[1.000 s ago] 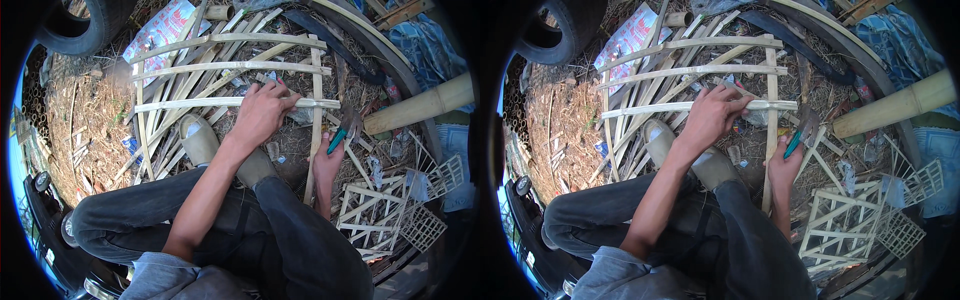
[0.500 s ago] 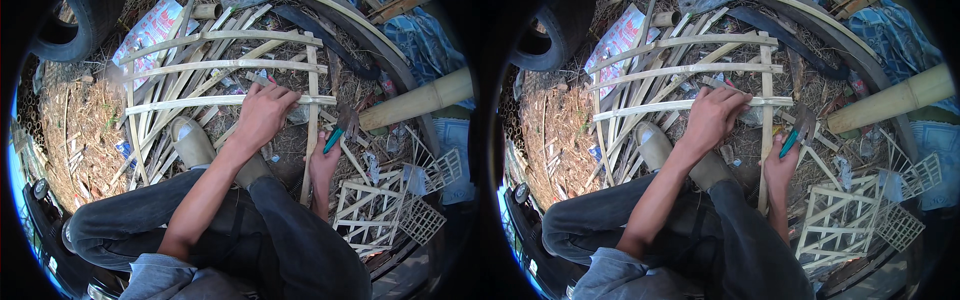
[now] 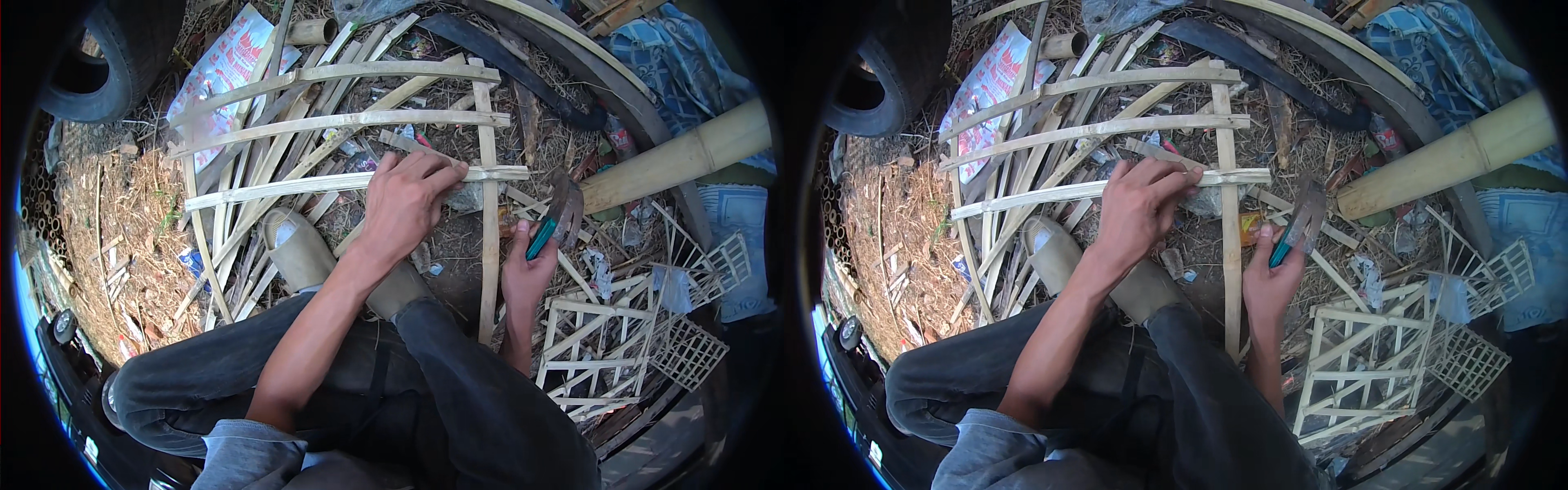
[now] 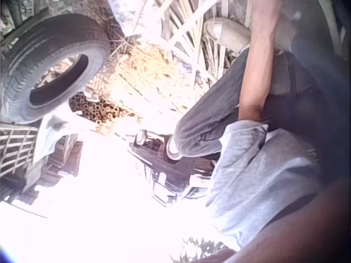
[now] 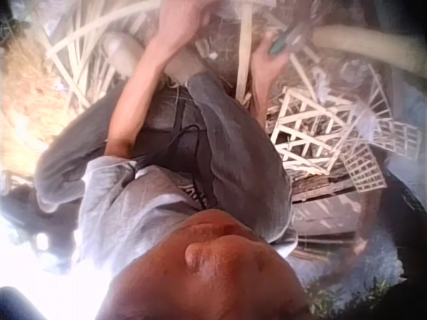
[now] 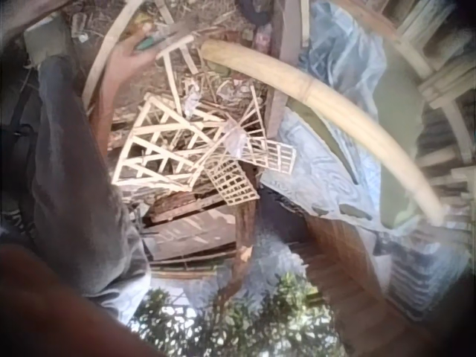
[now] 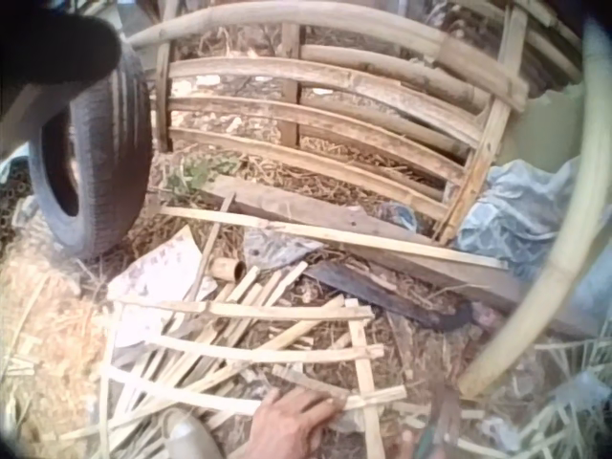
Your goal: The person builds a bamboo lattice structure by hammering nails through thin wood strips to secure them at intersections.
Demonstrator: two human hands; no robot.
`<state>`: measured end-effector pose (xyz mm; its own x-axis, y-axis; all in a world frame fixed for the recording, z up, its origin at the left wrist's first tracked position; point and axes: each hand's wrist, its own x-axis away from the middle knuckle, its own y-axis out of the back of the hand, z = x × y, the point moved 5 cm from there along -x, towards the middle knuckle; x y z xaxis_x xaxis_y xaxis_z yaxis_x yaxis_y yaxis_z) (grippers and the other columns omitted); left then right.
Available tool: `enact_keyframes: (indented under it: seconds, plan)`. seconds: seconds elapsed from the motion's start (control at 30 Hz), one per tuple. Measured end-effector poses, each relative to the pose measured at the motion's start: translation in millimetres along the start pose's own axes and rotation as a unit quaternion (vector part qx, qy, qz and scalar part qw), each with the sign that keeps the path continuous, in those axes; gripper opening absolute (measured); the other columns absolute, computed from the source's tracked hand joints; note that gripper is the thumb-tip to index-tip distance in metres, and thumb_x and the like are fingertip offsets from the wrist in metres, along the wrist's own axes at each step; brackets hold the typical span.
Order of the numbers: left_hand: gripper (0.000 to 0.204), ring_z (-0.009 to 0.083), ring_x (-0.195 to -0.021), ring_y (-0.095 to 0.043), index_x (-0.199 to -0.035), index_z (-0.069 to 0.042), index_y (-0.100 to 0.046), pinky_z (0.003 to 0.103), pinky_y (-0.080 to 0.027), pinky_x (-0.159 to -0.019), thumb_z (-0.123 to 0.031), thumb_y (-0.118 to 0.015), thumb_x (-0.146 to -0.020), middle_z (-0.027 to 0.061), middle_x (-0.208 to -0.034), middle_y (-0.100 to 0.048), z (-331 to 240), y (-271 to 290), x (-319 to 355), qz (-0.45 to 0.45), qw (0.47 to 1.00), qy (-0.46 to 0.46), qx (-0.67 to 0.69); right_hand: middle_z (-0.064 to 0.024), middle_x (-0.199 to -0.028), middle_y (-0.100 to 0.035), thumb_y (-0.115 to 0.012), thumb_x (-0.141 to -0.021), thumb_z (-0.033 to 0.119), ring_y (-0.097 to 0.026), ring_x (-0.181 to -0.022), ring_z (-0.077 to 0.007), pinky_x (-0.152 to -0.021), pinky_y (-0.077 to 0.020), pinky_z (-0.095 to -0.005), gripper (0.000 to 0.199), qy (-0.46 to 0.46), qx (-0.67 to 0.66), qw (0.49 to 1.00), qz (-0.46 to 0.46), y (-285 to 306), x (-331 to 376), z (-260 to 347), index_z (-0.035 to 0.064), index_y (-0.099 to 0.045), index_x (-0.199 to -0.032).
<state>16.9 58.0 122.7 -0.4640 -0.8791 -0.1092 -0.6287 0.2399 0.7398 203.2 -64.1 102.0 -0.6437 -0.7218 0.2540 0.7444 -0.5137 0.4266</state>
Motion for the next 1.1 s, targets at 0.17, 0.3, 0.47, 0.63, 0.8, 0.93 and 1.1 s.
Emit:
enact_keyframes:
  seconds: [0.17, 0.3, 0.47, 0.63, 0.8, 0.93, 1.1]
  plan:
    - [0.028, 0.0186, -0.093, -0.064, -0.110, -0.017, -0.075, 0.036, -0.040, -0.075, -0.010, -0.073, -0.084, -0.0005, -0.103, -0.071, 3.9, 0.8, 1.5, 0.009, 1.000, 0.013, 0.012, -0.0019, -0.081, -0.061, -0.068, -0.100, 0.007, -0.060, -0.074, -0.0069, -0.069, -0.0485, -0.0226, 0.020, -0.047, -0.030, 0.995, 0.078, 18.4, -26.5, 35.0, 0.0065, -0.049, -0.092]
    - [0.026, 0.0186, -0.092, -0.065, -0.110, -0.014, -0.075, 0.036, -0.041, -0.076, -0.009, -0.072, -0.085, -0.0001, -0.100, -0.071, 1.4, 4.1, 1.5, 0.017, 1.000, 0.016, 0.018, 0.0004, -0.077, -0.060, -0.074, -0.094, 0.007, -0.056, -0.069, -0.0040, -0.063, -0.0455, -0.0206, 0.024, -0.009, 0.031, 0.991, 0.126, 5.8, -46.7, 83.4, 0.0062, -0.051, -0.087]
    - [0.027, 0.0190, -0.092, -0.065, -0.108, -0.014, -0.076, 0.036, -0.041, -0.076, -0.008, -0.072, -0.082, 0.0005, -0.097, -0.071, 2.8, 6.3, -1.6, 0.017, 0.999, 0.027, 0.027, -0.0017, -0.070, -0.059, -0.076, -0.089, 0.009, -0.055, -0.064, -0.0069, -0.060, -0.0463, -0.0261, 0.023, 0.062, 0.148, 0.968, 0.195, -31.4, -80.0, 107.1, 0.0019, -0.055, -0.086]
    - [0.030, 0.0195, -0.093, -0.066, -0.107, -0.014, -0.076, 0.037, -0.042, -0.078, -0.004, -0.069, -0.079, 0.0008, -0.095, -0.071, 5.9, 1.3, -1.0, 0.015, 0.999, 0.024, 0.027, -0.0053, -0.067, -0.059, -0.076, -0.085, 0.012, -0.056, -0.062, -0.0108, -0.060, -0.0478, -0.0316, 0.024, 0.114, 0.260, 0.919, 0.275, -51.1, -84.5, 110.2, -0.0007, -0.056, -0.087]
    - [0.020, 0.0196, -0.089, -0.065, -0.107, -0.016, -0.077, 0.036, -0.040, -0.075, -0.013, -0.073, -0.087, 0.0009, -0.094, -0.071, 9.0, 0.4, 0.7, 0.001, 0.999, 0.020, 0.028, -0.0036, -0.068, -0.059, -0.077, -0.084, 0.015, -0.056, -0.063, -0.0117, -0.062, -0.0487, -0.0333, 0.025, 0.095, 0.270, 0.913, 0.289, -53.7, -94.1, 105.7, 0.0009, -0.058, -0.089]
    - [0.022, 0.0204, -0.088, -0.065, -0.107, -0.016, -0.077, 0.036, -0.040, -0.075, -0.011, -0.073, -0.085, 0.0013, -0.091, -0.070, 10.0, 0.5, 2.8, -0.010, 0.999, 0.020, 0.026, -0.0053, -0.068, -0.059, -0.078, -0.084, 0.019, -0.055, -0.063, -0.0127, -0.063, -0.0488, -0.0332, 0.028, 0.129, 0.320, 0.894, 0.285, -56.3, -102.9, 106.5, 0.0003, -0.057, -0.089]
    - [0.025, 0.0199, -0.088, -0.065, -0.107, -0.016, -0.077, 0.036, -0.041, -0.075, -0.009, -0.072, -0.084, 0.0010, -0.091, -0.070, 11.5, -0.3, 2.8, -0.016, 0.999, 0.019, 0.023, -0.0054, -0.067, -0.058, -0.079, -0.085, 0.022, -0.054, -0.062, -0.0134, -0.063, -0.0483, -0.0330, 0.031, 0.149, 0.330, 0.883, 0.299, -64.6, -98.1, 107.8, -0.0001, -0.058, -0.088]
